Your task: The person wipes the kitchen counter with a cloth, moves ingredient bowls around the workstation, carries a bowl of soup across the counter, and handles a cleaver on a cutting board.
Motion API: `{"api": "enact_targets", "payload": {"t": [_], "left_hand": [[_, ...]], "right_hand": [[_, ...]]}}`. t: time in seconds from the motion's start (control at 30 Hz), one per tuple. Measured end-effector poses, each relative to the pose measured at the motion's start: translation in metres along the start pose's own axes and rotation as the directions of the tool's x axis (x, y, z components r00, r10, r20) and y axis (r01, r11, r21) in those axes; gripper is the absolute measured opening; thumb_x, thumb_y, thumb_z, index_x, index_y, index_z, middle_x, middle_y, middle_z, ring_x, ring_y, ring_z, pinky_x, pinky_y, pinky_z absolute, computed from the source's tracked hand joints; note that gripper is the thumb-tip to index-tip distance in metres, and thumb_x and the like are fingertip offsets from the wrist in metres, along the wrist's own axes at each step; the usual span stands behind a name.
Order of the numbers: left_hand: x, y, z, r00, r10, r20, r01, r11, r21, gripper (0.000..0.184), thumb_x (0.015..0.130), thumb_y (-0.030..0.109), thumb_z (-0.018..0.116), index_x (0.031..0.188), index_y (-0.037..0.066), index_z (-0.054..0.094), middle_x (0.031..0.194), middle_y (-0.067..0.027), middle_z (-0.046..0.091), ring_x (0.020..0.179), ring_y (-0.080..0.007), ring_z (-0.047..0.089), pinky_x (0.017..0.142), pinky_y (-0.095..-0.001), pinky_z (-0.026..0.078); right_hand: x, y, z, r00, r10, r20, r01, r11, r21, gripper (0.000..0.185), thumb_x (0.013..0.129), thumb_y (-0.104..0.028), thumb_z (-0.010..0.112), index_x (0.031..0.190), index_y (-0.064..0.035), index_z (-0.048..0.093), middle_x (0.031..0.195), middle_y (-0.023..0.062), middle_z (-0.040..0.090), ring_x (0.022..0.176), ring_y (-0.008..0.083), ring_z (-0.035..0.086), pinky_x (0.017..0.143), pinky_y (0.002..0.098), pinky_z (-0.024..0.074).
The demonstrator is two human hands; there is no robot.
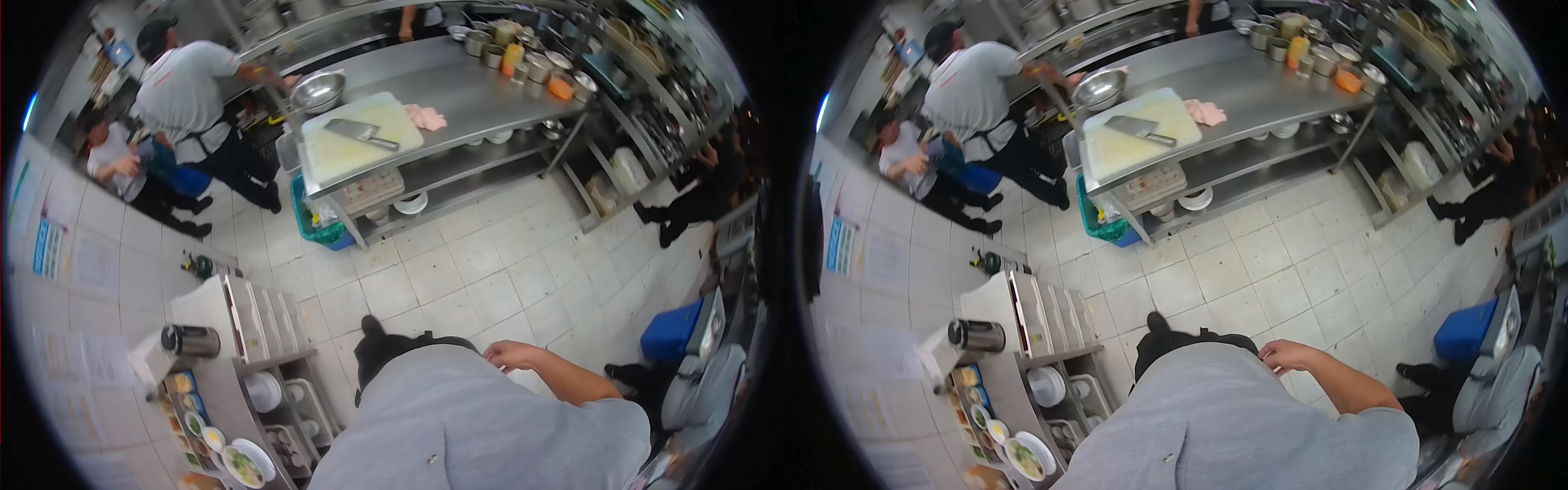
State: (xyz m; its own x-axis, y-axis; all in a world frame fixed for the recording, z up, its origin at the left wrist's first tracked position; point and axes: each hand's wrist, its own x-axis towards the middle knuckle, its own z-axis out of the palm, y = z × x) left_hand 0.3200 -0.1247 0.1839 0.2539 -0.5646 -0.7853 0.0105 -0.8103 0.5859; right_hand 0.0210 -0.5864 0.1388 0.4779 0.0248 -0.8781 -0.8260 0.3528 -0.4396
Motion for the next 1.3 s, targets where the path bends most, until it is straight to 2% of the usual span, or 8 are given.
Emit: {"api": "enact_targets", "payload": {"t": [0.23,0.47,0.6,0.67,1.0,1.07,1.2,1.3], "left_hand": [[0.054,0.122,-0.048,0.980,0.070,0.189,-0.114,0.966,0.233,0.036,0.100,0.032,0.067,0.113,0.002,0.081,0.113,-0.0243,0.078,0.105,-0.0417,0.075,0.093,-0.0495,0.057],[0.178,0.213,-0.118,0.914,0.212,0.347,-0.362,0.812,0.458,0.037,0.097,0.033,0.066,0.108,0.002,0.083,0.115,-0.0276,0.078,0.108,-0.0447,0.074,0.095,-0.0515,0.057],[0.476,0.113,-0.151,0.776,0.239,0.583,-0.624,0.420,0.659,0.033,0.092,0.030,0.065,0.097,0.003,0.083,0.108,-0.0254,0.079,0.105,-0.0440,0.074,0.095,-0.0542,0.057],[0.495,0.250,-0.160,0.954,0.221,0.202,-0.296,0.801,0.520,0.035,0.097,0.031,0.064,0.090,0.001,0.081,0.096,-0.0231,0.079,0.091,-0.0385,0.076,0.086,-0.0496,0.058],[0.619,0.693,-0.132,0.648,0.761,-0.017,-0.736,0.632,0.244,0.034,0.100,0.033,0.072,0.111,0.001,0.077,0.109,-0.0204,0.076,0.105,-0.0372,0.072,0.091,-0.0458,0.055],[0.655,0.716,-0.108,0.062,0.862,-0.504,-0.554,0.450,0.701,0.027,0.097,0.029,0.074,0.105,0.004,0.077,0.113,-0.0206,0.074,0.110,-0.0391,0.070,0.100,-0.0476,0.055],[0.680,0.756,-0.072,0.288,0.734,-0.615,-0.185,0.673,0.717,0.029,0.094,0.026,0.077,0.115,0.007,0.077,0.118,-0.0218,0.072,0.115,-0.0389,0.070,0.105,-0.0489,0.053],[0.711,0.785,-0.065,0.483,0.776,-0.405,-0.602,0.630,0.490,0.028,0.094,0.021,0.076,0.118,0.006,0.077,0.118,-0.0217,0.071,0.115,-0.0392,0.070,0.103,-0.0489,0.055]], "right_hand": [[-0.002,0.069,-0.005,0.985,0.017,-0.174,0.072,0.870,0.488,0.022,0.096,-0.016,0.068,0.117,-0.0149,0.066,0.096,-0.0027,0.064,0.085,0.0104,0.060,0.074,0.0313,0.0510],[0.013,0.031,-0.047,0.849,-0.026,-0.527,0.221,0.925,0.309,0.023,0.103,-0.012,0.060,0.122,-0.0082,0.072,0.104,-0.0008,0.071,0.096,0.0114,0.063,0.086,0.0267,0.0493],[0.033,0.006,-0.094,0.765,-0.146,-0.627,0.121,0.989,-0.083,0.034,0.106,-0.018,0.062,0.136,-0.0072,0.072,0.123,0.0047,0.075,0.117,0.0160,0.066,0.102,0.0306,0.0504],[0.043,-0.012,-0.116,0.810,-0.109,-0.576,0.180,0.981,0.068,0.036,0.109,-0.022,0.060,0.139,-0.0047,0.071,0.130,0.0066,0.074,0.122,0.0172,0.065,0.106,0.0319,0.0499],[0.037,-0.220,-0.243,0.886,-0.043,-0.461,0.150,0.968,0.199,0.041,0.117,-0.032,0.055,0.132,0.0021,0.073,0.123,0.0088,0.078,0.114,0.0188,0.069,0.100,0.0353,0.0545],[0.032,-0.262,-0.291,0.894,-0.159,-0.418,0.056,0.967,-0.248,0.041,0.114,-0.036,0.057,0.114,-0.0004,0.077,0.104,0.0129,0.081,0.095,0.0286,0.075,0.087,0.0451,0.0578],[0.053,-0.382,-0.376,0.605,-0.627,-0.491,0.136,0.688,-0.713,0.031,0.108,-0.030,0.064,0.115,-0.0019,0.077,0.109,0.0237,0.077,0.102,0.0467,0.073,0.089,0.0526,0.0571],[0.091,-0.484,-0.443,0.483,-0.782,-0.395,0.403,0.599,-0.692,0.024,0.106,-0.023,0.069,0.115,-0.0021,0.077,0.105,0.0228,0.077,0.098,0.0413,0.074,0.086,0.0504,0.0582]]}}
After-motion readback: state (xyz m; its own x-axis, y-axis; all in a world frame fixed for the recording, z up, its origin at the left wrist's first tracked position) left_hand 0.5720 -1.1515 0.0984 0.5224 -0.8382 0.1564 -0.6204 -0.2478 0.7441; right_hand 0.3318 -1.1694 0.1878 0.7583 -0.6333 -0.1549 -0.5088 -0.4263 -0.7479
